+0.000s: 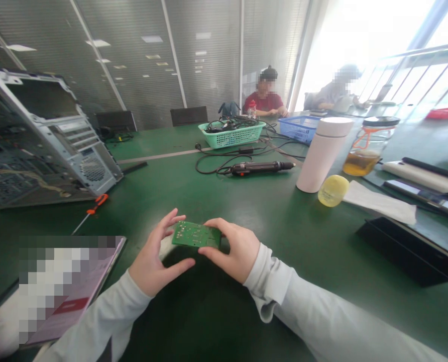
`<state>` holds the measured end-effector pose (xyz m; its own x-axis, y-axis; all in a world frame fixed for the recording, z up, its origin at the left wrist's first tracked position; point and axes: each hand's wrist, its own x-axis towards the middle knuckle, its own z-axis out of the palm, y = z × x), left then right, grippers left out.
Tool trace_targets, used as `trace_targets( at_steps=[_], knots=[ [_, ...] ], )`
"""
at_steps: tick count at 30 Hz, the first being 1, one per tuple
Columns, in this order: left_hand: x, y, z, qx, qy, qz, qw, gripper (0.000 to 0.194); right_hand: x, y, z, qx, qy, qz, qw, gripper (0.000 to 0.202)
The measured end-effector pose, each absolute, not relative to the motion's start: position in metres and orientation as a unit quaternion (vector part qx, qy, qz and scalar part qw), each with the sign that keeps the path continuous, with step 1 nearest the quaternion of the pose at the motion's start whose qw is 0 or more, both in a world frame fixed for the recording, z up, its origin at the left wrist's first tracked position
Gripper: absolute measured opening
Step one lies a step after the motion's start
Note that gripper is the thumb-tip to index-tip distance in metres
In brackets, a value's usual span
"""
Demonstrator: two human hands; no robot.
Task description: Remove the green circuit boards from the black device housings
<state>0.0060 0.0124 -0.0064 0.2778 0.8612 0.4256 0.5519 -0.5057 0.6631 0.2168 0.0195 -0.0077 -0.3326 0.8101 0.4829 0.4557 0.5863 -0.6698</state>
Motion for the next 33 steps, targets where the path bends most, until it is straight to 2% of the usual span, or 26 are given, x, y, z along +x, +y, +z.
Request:
trace_targets(
  at_steps=[3, 6, 9, 17, 33],
  knots=[
    [0.007, 0.014, -0.010, 0.722, 0.487, 0.403, 0.280, 0.087, 0.215, 0.021, -0.007, -0.402, -0.728, 0.362, 0.421, 0.035],
    [0.009, 0.013, -0.006, 0.702, 0.496, 0.401, 0.317, 0.070, 0.214, 0.022, -0.007, -0.392, -0.697, 0.439, 0.409, 0.038],
    [0.011, 0.011, 0.000, 0.700, 0.504, 0.389, 0.324, 0.057, 0.213, 0.020, -0.009, -0.385, -0.715, 0.405, 0.419, 0.037],
    [0.012, 0.010, 0.002, 0.717, 0.512, 0.392, 0.265, 0.048, 0.214, 0.016, -0.008, -0.387, -0.773, 0.277, 0.421, 0.034],
    [0.012, 0.009, 0.000, 0.747, 0.486, 0.392, 0.226, 0.051, 0.215, 0.014, -0.005, -0.389, -0.784, 0.224, 0.429, 0.033]
  ],
)
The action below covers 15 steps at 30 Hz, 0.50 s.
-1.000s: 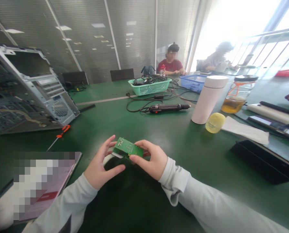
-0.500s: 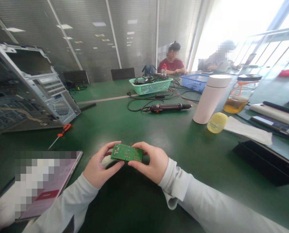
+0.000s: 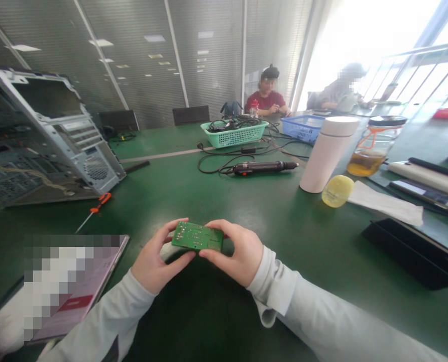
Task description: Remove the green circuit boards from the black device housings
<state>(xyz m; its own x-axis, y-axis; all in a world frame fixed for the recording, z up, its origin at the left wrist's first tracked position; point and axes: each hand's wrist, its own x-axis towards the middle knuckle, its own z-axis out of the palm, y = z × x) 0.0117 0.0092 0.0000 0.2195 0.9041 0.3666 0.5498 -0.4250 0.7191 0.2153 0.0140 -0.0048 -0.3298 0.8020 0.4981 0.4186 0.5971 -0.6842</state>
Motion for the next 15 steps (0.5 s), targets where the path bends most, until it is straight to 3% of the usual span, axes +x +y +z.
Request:
trace_targets(
  at_steps=[15],
  knots=[
    [0.0097, 0.0099, -0.0016, 0.758, 0.485, 0.400, 0.175, 0.045, 0.2115, 0.0116, -0.0089, -0.385, -0.765, 0.271, 0.439, 0.033]
  ],
)
